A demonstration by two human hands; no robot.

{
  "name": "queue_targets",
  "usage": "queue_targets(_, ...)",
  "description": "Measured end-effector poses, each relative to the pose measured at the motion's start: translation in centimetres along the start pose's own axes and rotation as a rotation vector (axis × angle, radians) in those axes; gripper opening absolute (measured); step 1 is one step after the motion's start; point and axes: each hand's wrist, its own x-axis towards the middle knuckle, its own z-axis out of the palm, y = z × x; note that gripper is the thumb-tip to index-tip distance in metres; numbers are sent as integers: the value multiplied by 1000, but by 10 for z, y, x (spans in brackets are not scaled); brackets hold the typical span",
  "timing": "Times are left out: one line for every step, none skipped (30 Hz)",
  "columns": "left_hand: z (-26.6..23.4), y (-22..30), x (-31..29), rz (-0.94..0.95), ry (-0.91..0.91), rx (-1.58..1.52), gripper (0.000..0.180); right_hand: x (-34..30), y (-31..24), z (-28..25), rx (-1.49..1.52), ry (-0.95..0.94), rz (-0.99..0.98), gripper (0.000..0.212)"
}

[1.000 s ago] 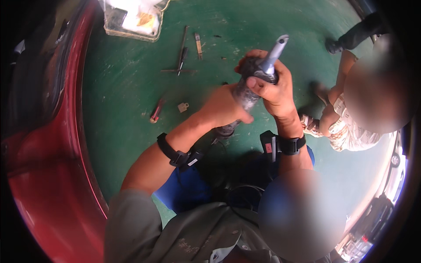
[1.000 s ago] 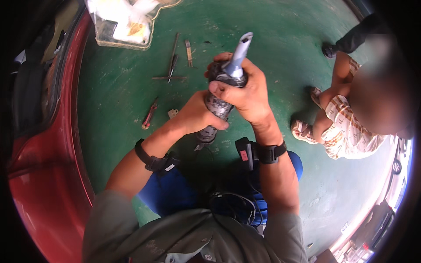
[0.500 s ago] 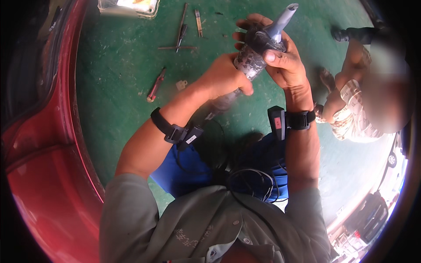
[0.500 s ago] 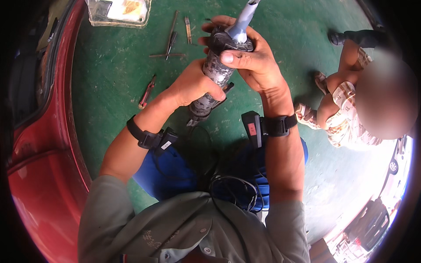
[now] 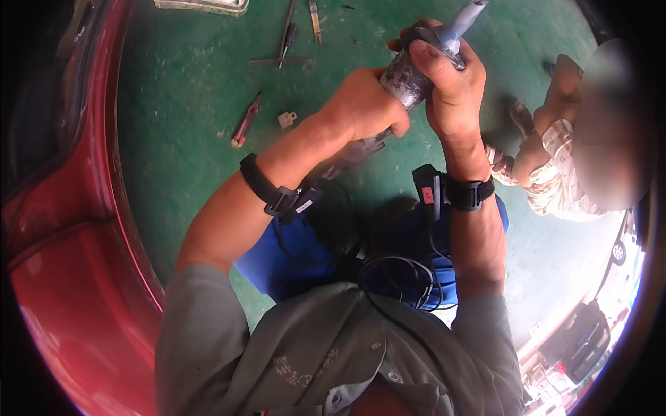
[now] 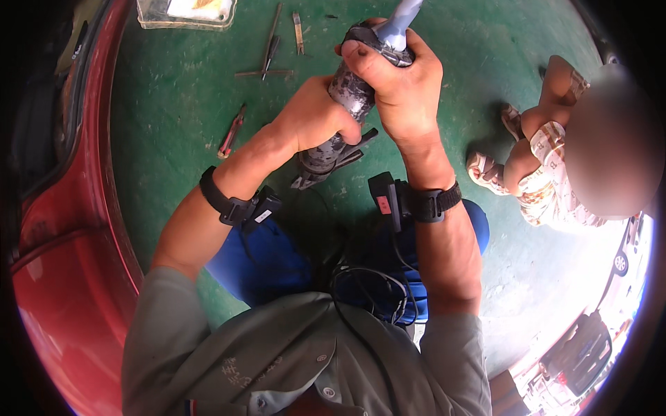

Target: The person loads a tube of sealant into a caulking gun and applies the adhesive to a small rectangular object. The person repeatedly applies sealant to the object while a child watches nearby.

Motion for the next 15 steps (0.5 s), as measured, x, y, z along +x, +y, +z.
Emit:
queue_targets(1,-1,2,3,0,-11,30,1,1,0,-28,36,11,57)
queue_targets(2,-1,3,6,0,-21,29,1,3,1,-57,72,21,56)
queue_targets(2,-4,2,9,-2,-35,29,1,6,2,-85,108,32,55)
queue_targets(0,-5,3,16,-3,-46,28,1,9,3,-81,126,23,54)
queue_targets(-1,-5,3,22,-5,-56,27,2,10,1,-133,111,32,54)
queue_targets(-4,-3,6,-16,4,-1,30,2,10,1,-176,88,4,56)
queue_targets(-7,-7,7,15,44,-39,31,3,8,4,-211,58,-32,57)
queue_targets(-8,-16,8,40,86,-82,32,0,3,10,-256,48,-3,60)
queue_targets(-10,-23,10,66,128,-125,33,1,-4,16,-280,38,48,57)
queue_targets(-15,-15,7,45,125,-210,38,5,1,15,-98,53,29,60)
queue_targets(-23,-15,7,44,141,-234,37,9,7,13,82,68,7,62)
queue_targets(-33,-12,5,74,149,-326,38,12,8,6,59,45,20,59)
queue_targets(-45,-10,-1,99,164,-418,38,15,9,-1,41,13,37,57)
queue_targets(-59,-12,-2,160,185,-459,39,17,9,-8,18,-12,49,55)
queue_targets(-74,-14,-3,222,206,-501,40,15,11,-11,-230,-58,-30,54)
